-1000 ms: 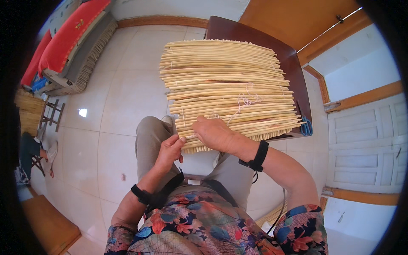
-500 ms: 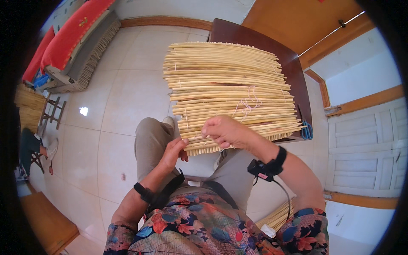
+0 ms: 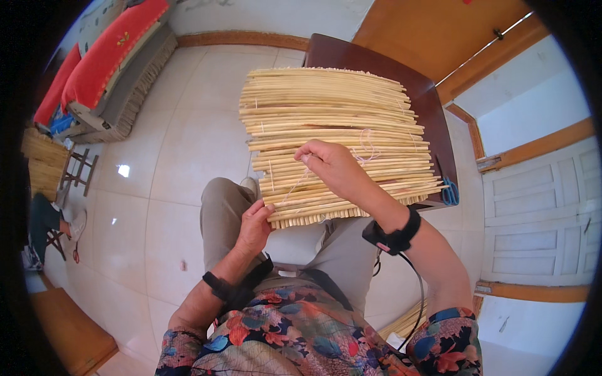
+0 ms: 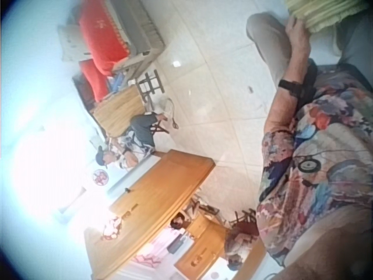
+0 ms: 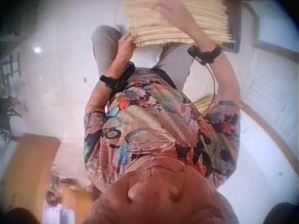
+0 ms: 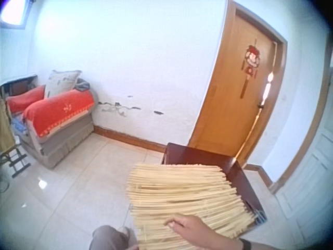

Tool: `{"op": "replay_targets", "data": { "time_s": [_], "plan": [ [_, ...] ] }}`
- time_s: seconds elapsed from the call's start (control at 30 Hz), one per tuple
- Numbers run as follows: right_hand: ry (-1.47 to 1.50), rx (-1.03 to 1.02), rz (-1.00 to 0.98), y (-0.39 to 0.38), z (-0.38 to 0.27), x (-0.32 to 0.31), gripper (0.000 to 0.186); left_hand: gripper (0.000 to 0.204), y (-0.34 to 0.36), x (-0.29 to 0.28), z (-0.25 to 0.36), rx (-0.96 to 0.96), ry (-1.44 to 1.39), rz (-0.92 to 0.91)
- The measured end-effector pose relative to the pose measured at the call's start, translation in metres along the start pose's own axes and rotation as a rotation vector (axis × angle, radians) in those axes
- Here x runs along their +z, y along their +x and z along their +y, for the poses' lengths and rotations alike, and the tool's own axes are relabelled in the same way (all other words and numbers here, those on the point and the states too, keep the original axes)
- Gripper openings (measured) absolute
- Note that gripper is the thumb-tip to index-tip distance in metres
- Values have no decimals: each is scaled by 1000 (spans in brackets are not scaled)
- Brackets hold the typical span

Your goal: The person weaves together a bamboo mat using thread, threading it through the slats and tying knots by hand to secure the structure.

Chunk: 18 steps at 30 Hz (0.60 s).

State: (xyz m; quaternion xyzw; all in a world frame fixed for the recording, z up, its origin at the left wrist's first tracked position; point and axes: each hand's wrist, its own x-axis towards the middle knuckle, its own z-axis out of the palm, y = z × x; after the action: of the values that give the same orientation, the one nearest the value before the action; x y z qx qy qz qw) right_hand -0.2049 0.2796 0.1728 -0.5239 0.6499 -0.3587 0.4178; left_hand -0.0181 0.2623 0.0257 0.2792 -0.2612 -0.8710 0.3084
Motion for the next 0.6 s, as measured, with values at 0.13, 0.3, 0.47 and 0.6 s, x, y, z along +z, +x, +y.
{"op": "replay_targets", "data": {
  "time_s": [0.13,0.3,0.47,0.6],
  "plan": [
    [-377,-131,-47,-5,39,13,18,28,-2,4,2,15,40,-6],
    [-275,-204,34,-8,65,23,20,34,-2,6,0,-41,-72,-52],
    [15,56,20,-9,66,21,21,38,15,10,-13,-132,-472,81],
    [141,107,14,-8,76,16,23,31,26,-6,-38,-206,-323,73]
  ]
}}
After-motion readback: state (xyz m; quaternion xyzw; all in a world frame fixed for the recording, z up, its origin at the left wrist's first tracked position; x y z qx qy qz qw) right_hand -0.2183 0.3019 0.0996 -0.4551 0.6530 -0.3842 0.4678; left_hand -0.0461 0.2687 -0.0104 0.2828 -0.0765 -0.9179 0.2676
